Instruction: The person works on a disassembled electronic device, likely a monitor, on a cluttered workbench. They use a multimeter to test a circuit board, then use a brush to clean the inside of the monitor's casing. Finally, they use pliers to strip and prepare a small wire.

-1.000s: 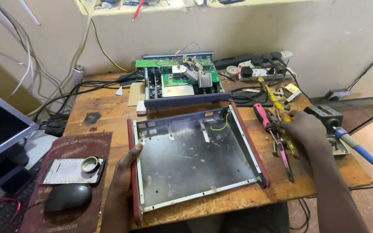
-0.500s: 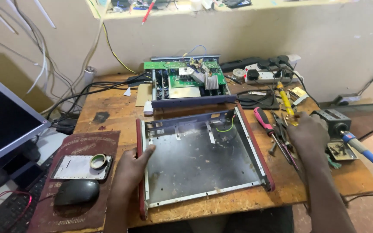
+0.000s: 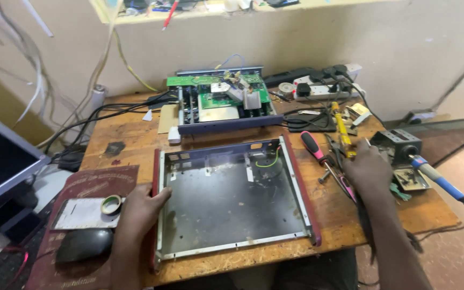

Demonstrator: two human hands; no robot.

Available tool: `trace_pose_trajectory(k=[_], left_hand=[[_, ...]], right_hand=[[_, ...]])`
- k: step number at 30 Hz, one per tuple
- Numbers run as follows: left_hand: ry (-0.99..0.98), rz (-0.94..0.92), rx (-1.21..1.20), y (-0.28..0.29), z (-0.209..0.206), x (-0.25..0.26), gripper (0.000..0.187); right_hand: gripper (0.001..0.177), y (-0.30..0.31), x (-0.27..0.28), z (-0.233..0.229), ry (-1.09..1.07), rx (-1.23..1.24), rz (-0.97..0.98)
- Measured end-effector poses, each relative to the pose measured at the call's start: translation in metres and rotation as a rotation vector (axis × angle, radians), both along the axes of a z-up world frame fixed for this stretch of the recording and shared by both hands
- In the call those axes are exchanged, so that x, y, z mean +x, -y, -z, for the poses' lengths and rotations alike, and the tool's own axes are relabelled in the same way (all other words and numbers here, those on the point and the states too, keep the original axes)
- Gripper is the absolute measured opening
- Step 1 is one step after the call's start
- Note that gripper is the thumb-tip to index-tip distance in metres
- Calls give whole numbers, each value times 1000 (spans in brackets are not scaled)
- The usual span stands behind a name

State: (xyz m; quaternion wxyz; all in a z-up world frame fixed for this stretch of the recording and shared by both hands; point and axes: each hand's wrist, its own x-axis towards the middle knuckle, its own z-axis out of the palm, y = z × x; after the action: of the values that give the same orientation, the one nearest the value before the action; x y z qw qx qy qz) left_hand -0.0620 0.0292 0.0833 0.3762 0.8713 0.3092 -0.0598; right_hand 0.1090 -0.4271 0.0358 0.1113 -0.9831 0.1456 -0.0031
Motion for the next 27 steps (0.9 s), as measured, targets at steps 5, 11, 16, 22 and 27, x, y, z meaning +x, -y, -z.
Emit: trace_pose_trajectory(k=[5, 11, 16, 22, 27], left_hand=[[223, -110, 221, 15, 12, 0, 86], [741, 339, -6, 126, 9, 17, 43], [567, 587, 236, 155, 65, 98, 52], [498, 550, 340, 149, 113, 142, 18], [663, 570, 143, 148, 73, 118, 12]], right_hand=[[49, -3, -10, 0, 234, 72, -46], [53, -14, -26, -5, 100, 57, -122], [55, -2, -31, 18, 172, 122, -99], [41, -72, -87, -43, 435, 433, -232], [40, -130, -77, -22, 519, 621, -573]])
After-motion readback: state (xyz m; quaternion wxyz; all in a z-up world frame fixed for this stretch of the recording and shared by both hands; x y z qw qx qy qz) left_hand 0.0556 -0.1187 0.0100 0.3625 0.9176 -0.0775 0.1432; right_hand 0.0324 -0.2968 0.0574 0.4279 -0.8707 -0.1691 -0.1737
